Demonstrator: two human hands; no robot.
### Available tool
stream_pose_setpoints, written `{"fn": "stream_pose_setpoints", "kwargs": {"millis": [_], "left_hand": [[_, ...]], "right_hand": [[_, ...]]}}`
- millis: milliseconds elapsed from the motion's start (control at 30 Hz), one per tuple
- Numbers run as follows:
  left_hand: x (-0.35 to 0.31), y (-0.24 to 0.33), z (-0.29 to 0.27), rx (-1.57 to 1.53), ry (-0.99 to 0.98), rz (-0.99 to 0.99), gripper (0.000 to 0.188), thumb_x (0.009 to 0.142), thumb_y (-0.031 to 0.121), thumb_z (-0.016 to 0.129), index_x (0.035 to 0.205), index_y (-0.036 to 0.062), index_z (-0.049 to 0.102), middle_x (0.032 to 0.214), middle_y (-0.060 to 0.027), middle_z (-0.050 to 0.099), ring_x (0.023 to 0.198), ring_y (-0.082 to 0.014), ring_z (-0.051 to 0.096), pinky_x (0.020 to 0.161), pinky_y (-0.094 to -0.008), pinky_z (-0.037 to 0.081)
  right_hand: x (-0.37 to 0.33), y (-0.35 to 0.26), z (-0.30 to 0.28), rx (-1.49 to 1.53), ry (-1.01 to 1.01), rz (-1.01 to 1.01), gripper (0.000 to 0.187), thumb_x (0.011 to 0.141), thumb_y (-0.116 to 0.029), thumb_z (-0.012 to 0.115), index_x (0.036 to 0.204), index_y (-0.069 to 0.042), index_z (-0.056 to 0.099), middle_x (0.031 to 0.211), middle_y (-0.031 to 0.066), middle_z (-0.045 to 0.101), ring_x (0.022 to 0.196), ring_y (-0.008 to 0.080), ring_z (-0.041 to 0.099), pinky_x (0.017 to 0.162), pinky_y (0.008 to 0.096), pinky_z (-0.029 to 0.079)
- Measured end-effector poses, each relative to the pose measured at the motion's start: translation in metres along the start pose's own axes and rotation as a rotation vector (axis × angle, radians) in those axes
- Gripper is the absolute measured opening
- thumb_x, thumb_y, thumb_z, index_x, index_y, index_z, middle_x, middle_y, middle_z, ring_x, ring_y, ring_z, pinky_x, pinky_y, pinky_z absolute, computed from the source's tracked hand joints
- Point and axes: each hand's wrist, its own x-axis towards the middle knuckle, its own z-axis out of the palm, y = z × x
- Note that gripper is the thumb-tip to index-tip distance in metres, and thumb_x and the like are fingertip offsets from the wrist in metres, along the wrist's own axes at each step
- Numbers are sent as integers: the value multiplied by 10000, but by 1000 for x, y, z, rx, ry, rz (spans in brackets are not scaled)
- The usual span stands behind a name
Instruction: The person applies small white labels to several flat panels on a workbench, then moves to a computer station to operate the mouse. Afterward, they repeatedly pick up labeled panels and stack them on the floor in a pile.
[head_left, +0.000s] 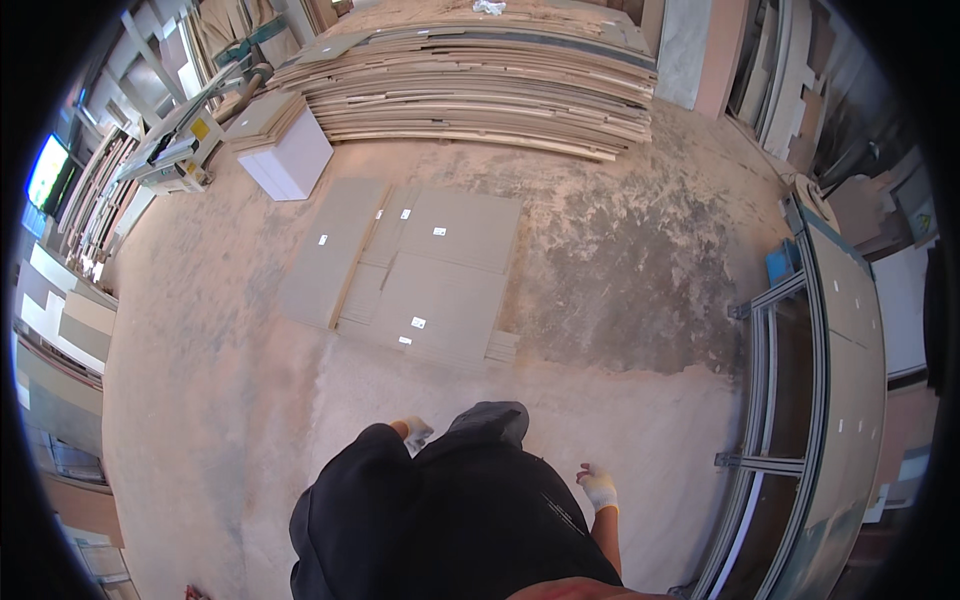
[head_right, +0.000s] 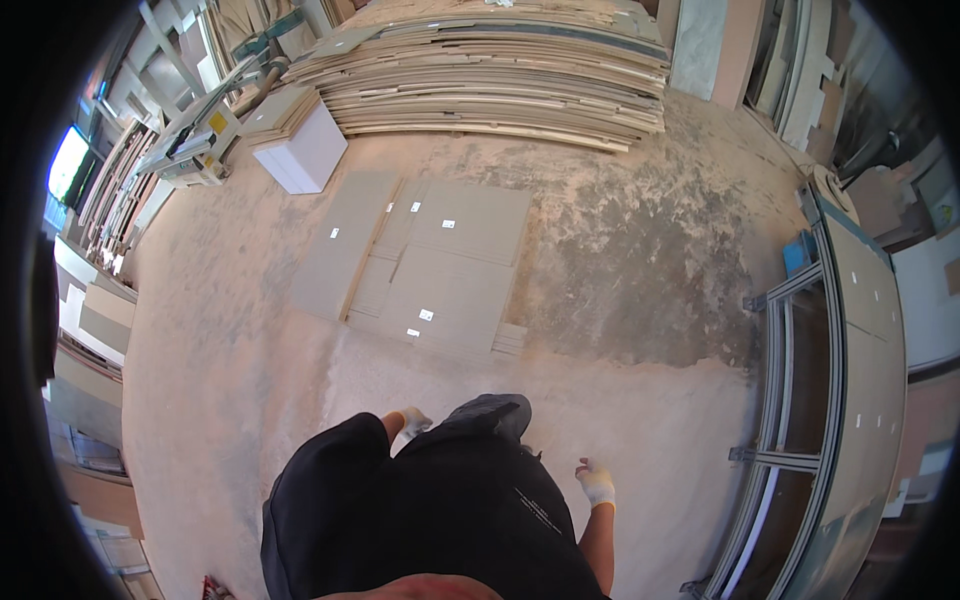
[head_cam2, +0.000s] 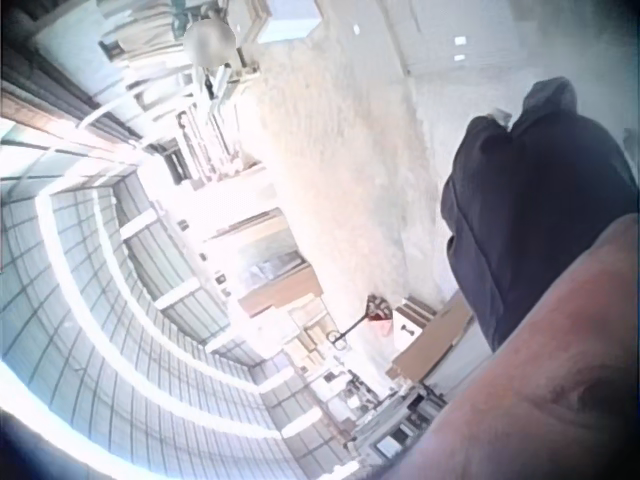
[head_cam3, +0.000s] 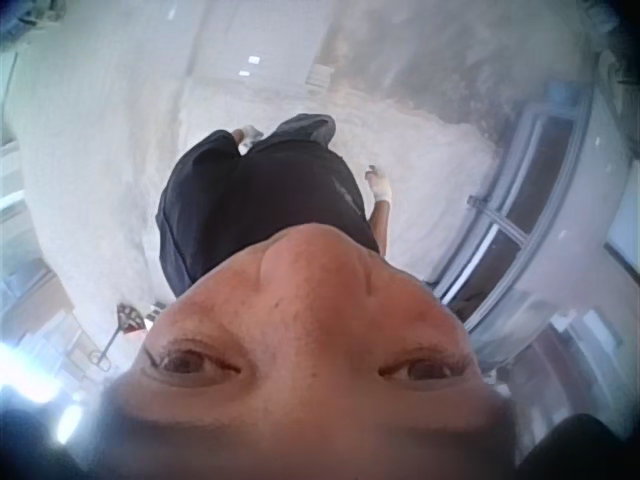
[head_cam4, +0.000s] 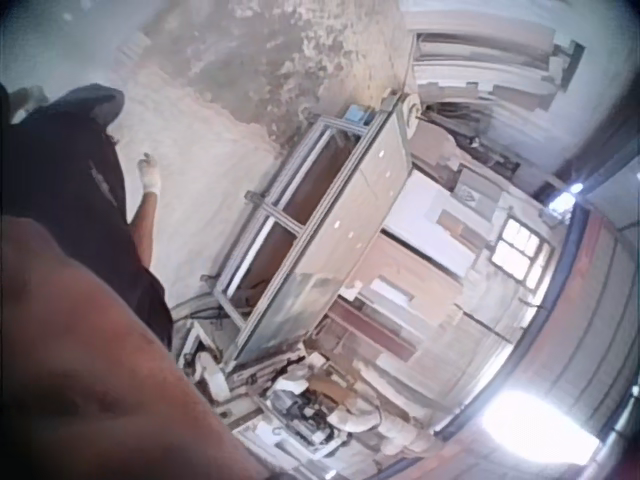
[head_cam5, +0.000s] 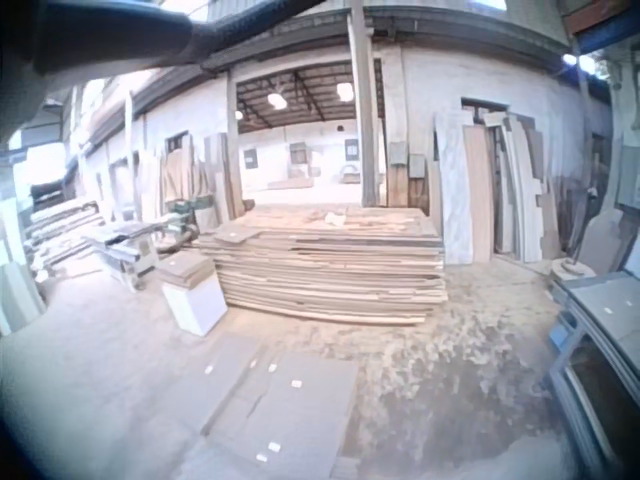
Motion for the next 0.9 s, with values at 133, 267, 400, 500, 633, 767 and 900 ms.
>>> {"fn": "stream_pose_setpoints", "kwargs": {"millis": [133,267,400,500,633,767,900], "left_hand": [[13,13,34,291,-45,203,477,972,417,677,1286,59,698,1162,-160,758,985,-321,750,751,-489,625],[27,69,56,88,47,-16,501,973,439,665,1298,59,694,1160,-168,759,984,-325,749,754,-486,618],[42,156,58,284,87,147,484,973,454,630,1212,44,726,1101,-184,762,932,-319,753,745,-475,609],[60,254,42,331,151,280,489,973,466,604,1148,33,750,1057,-196,765,892,-315,755,738,-466,602],[78,421,33,876,281,815,496,962,468,571,1121,49,783,1089,-201,770,922,-349,745,800,-453,581],[58,584,41,84,224,584,510,952,448,591,1225,46,747,1196,-205,745,1059,-367,721,936,-473,541],[37,707,19,66,215,761,523,943,433,604,1252,27,719,1212,-199,744,1081,-346,721,938,-454,543]], "right_hand": [[36,-66,-52,-34,-127,-191,499,885,-27,573,1382,0,606,1059,123,742,980,211,715,917,337,560],[88,-83,-114,7,-153,-212,512,877,1,600,1389,-6,612,1172,132,720,968,187,695,880,315,562],[129,-24,-185,49,-92,-102,511,878,-11,606,1389,-15,608,1152,150,724,990,210,702,902,329,566],[128,34,-250,-118,-35,148,491,887,-51,618,1377,-46,621,1169,146,727,1037,227,702,917,341,565],[131,55,-326,-130,-38,321,463,894,-115,634,1352,-55,641,1200,155,719,1077,255,690,942,365,557],[187,3,-383,-111,-10,314,442,900,-178,650,1327,-64,660,1230,164,712,1116,283,679,967,388,549],[284,-69,-435,-107,-21,242,430,907,-242,666,1302,-73,680,1260,173,704,1156,311,667,992,412,540]]}}
